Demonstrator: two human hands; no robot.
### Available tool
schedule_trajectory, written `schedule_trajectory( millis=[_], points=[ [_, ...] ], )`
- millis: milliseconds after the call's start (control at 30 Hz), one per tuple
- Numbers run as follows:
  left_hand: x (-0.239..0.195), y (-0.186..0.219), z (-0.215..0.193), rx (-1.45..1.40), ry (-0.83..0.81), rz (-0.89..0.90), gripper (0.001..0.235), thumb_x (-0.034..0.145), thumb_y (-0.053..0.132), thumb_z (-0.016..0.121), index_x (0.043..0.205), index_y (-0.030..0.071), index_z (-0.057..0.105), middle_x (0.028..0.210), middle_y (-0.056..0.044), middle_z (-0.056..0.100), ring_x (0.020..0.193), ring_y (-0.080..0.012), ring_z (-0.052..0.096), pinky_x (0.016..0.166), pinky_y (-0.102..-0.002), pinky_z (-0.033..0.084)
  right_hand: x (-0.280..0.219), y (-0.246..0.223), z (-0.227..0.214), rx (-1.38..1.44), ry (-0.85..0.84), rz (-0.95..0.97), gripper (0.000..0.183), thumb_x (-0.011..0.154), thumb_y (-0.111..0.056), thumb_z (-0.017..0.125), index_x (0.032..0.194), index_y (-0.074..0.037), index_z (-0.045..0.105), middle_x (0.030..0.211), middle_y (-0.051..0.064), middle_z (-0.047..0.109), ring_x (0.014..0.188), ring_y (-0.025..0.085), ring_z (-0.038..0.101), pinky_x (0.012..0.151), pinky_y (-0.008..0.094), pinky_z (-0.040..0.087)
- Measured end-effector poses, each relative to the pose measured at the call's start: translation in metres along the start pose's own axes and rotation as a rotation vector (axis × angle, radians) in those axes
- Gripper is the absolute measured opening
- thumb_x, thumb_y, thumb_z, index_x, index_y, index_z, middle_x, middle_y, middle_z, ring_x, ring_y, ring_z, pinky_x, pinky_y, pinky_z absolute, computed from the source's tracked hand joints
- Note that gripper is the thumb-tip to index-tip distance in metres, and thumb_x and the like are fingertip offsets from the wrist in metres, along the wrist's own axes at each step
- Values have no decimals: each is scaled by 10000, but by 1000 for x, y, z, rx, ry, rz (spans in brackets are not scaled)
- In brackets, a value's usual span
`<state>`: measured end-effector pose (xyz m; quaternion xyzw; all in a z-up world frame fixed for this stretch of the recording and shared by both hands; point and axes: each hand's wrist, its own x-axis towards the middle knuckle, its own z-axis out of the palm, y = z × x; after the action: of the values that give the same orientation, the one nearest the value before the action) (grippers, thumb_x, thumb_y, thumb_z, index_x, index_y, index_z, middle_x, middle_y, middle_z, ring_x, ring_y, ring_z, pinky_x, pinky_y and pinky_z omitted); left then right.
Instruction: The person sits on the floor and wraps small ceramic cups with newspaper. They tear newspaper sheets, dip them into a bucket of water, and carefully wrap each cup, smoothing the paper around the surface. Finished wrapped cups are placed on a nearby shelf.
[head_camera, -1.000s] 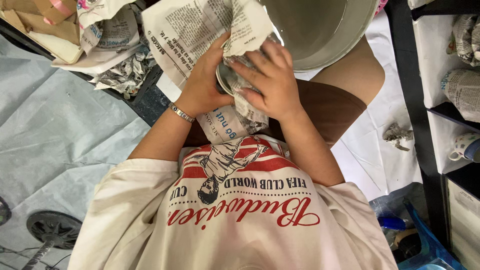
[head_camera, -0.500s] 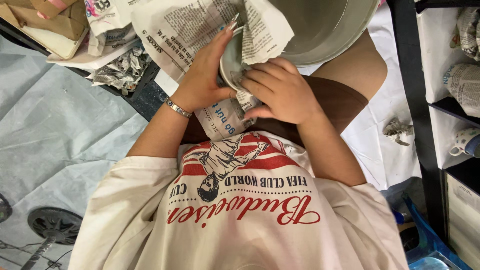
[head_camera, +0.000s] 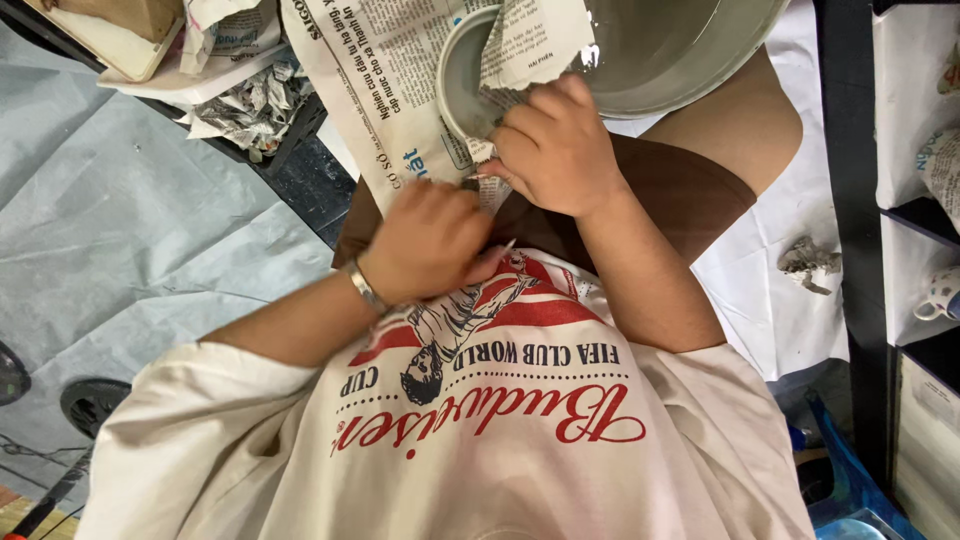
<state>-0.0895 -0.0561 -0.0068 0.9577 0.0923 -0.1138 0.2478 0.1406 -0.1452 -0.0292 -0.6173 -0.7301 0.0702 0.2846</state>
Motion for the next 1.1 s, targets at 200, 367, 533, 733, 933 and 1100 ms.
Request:
schedule_trajectory(
  millis=[200, 367, 533, 733, 933, 1100],
  points=[
    [-5, 26, -18, 390, 233, 68, 401, 962, 251, 559, 1328, 91, 583, 1311, -172, 600, 1142, -315, 572, 968, -463, 471, 4, 3, -1, 72, -4, 70, 326, 936, -378, 782, 910, -91, 629, 942, 63, 582, 949, 302, 555, 937, 452, 426],
    [-9, 24, -30, 360, 359, 171, 405, 966, 263, 523, 1369, 219, 535, 1364, -197, 597, 1251, -364, 586, 1050, -530, 453, 8, 10, -6, 166, 8, 165, 325, 974, -326, 780, 889, -64, 606, 942, 76, 593, 918, 307, 548, 877, 455, 407],
    [-14, 22, -53, 390, 226, 307, 450, 958, 236, 562, 1386, 107, 620, 1138, -136, 714, 1110, -312, 679, 971, -434, 519, 13, 3, -10, 124, 16, 139, 284, 993, -329, 767, 929, -95, 621, 967, 47, 598, 948, 277, 559, 913, 439, 417],
    [-11, 23, -97, 393, 243, 359, 319, 906, 195, 609, 1171, 38, 690, 1082, -101, 748, 1111, -258, 705, 939, -390, 544, 22, -11, -17, 43, -62, 35, 301, 981, -384, 772, 907, -126, 636, 908, 21, 579, 934, 254, 575, 920, 416, 427],
    [1, 4, -125, 260, 310, 329, 223, 877, 177, 661, 1063, 65, 712, 1075, -65, 739, 1110, -232, 714, 900, -385, 567, 24, -12, -28, 140, -186, 49, 490, 899, -501, 770, 1147, -83, 704, 1048, 53, 642, 1021, 282, 584, 948, 432, 419],
    [14, -33, -131, 175, 363, 315, 155, 912, 165, 672, 1057, 141, 723, 1074, -34, 739, 1087, -210, 718, 886, -382, 547, 16, -10, -39, 278, -289, 54, 955, 655, -682, 800, 1272, 27, 630, 1343, 157, 584, 1190, 357, 562, 980, 480, 444]
  ],
)
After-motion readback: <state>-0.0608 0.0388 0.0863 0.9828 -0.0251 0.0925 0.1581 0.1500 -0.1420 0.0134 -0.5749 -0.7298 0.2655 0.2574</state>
